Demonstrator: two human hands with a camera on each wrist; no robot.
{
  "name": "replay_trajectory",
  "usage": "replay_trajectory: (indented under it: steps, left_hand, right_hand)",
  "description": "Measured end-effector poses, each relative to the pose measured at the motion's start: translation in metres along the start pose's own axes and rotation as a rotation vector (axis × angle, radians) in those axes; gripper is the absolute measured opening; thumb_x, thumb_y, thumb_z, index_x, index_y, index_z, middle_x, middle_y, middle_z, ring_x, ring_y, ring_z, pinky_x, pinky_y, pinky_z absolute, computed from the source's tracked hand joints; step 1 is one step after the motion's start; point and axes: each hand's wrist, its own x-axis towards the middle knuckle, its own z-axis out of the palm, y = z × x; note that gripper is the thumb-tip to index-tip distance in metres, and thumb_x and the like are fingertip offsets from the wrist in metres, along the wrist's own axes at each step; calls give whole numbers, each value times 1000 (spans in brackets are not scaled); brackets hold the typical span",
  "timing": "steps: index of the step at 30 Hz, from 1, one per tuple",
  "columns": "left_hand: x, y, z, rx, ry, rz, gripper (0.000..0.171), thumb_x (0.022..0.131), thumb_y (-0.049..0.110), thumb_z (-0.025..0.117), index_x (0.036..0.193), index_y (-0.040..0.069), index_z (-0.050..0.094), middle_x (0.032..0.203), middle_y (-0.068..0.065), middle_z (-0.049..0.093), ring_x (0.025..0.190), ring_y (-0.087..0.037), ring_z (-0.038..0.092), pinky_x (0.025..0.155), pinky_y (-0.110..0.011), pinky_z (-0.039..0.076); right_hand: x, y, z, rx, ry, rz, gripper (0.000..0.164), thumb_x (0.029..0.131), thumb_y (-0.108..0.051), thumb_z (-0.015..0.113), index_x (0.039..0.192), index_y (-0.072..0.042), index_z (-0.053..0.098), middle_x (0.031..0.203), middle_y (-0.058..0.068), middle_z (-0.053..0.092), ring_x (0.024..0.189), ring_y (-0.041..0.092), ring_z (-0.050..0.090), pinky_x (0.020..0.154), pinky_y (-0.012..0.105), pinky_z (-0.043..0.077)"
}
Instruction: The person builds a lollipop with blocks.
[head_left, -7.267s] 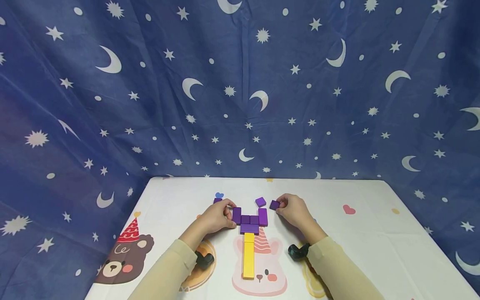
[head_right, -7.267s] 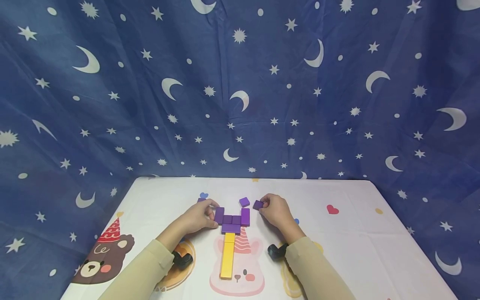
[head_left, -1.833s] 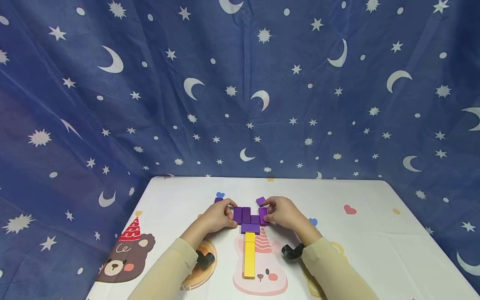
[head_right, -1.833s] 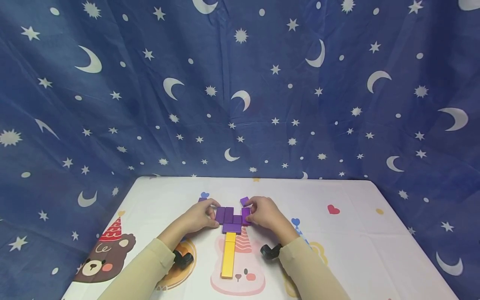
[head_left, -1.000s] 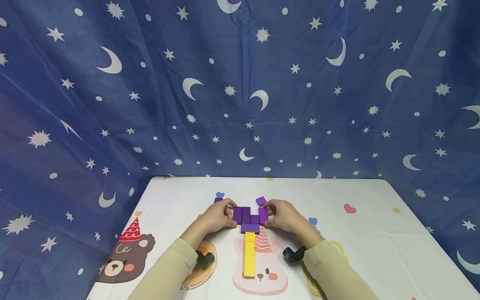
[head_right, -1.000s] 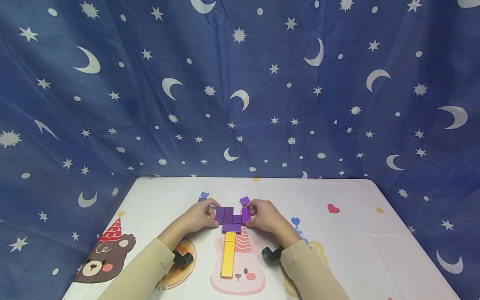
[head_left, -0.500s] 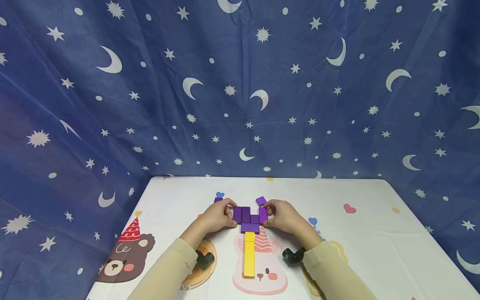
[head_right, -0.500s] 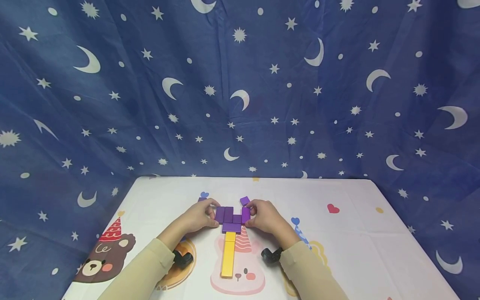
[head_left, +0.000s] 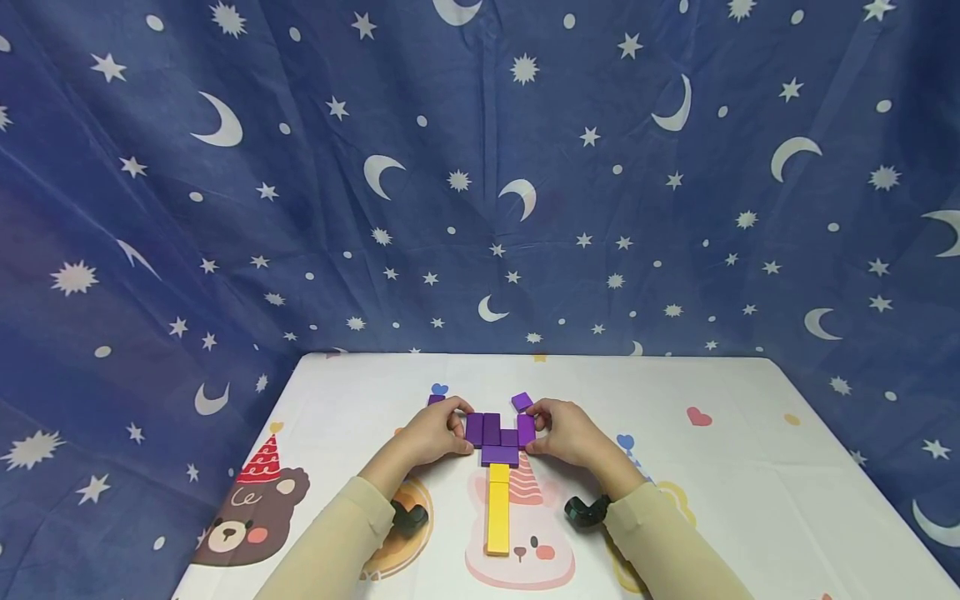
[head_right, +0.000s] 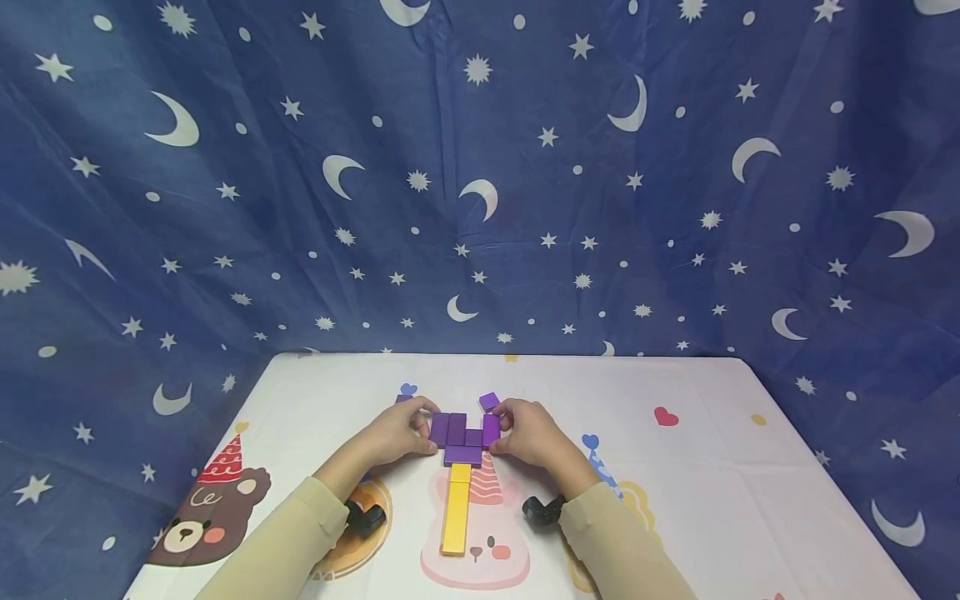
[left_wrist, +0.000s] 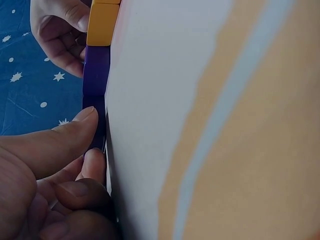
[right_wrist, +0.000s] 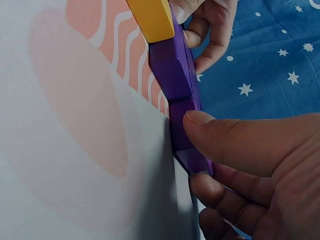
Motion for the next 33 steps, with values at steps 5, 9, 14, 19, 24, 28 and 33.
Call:
replay_trajectory:
  steps: [5, 9, 14, 19, 24, 28, 33]
  left_hand:
    - [0, -1, 0, -2, 1, 4, 57, 83, 12, 92, 133, 14, 65, 83, 1, 63, 72, -14, 54, 77, -33, 45]
    - [0, -1, 0, -2, 3, 1, 58, 82, 12, 92, 133, 14, 65, 83, 2, 62, 72, -14, 54, 77, -33, 45]
    - [-1, 0, -1, -1, 5, 0, 57, 82, 12, 92, 133, 14, 65, 82, 2, 63, 72, -14, 54, 78, -33, 45]
    - [-2, 1, -2, 2, 7, 4, 57, 82, 12, 92, 133, 14, 66, 83, 1, 63, 72, -14, 55, 79, -33, 46]
    - [-1, 0, -1, 6, 7, 4, 57, 82, 12, 93, 133, 14, 65, 83, 1, 63, 72, -14, 55, 79, -34, 46]
    - [-1, 0, -1, 3, 5, 5, 57, 83, 13, 93, 133, 14, 65, 83, 1, 63, 72, -14, 55, 81, -34, 46]
    - [-1, 0, 0, 1, 2, 5, 58, 82, 13, 93, 133, 14, 65, 83, 1, 64, 72, -14, 56, 82, -34, 47]
  right_hand:
    - [0, -1, 0, 3, -3, 2, 54, 75, -15, 98, 123, -10, 73, 92, -1, 64, 85, 15, 55, 85, 36, 46]
    - [0, -1, 0, 3, -3, 4, 55, 75, -15, 98, 124, -10, 73, 92, -2, 64, 85, 15, 55, 86, 36, 45]
    - [0, -1, 0, 4, -3, 5, 54, 75, -15, 98, 123, -10, 73, 93, -2, 64, 86, 15, 55, 87, 36, 46]
    - [0, -1, 0, 8, -3, 4, 54, 75, -15, 98, 123, -11, 74, 93, -2, 63, 87, 15, 55, 88, 37, 46]
    - [1, 0, 1, 12, -7, 7, 55, 75, -15, 98, 125, -12, 73, 93, -2, 63, 88, 15, 56, 87, 37, 47]
    - [0, 2, 0, 22, -12, 10, 56, 75, -15, 97, 125, -13, 73, 94, -2, 64, 88, 15, 56, 87, 36, 47]
    - [0, 2, -3, 37, -15, 18, 58, 76, -15, 96, 129, -13, 72, 95, -2, 65, 88, 15, 57, 86, 36, 46]
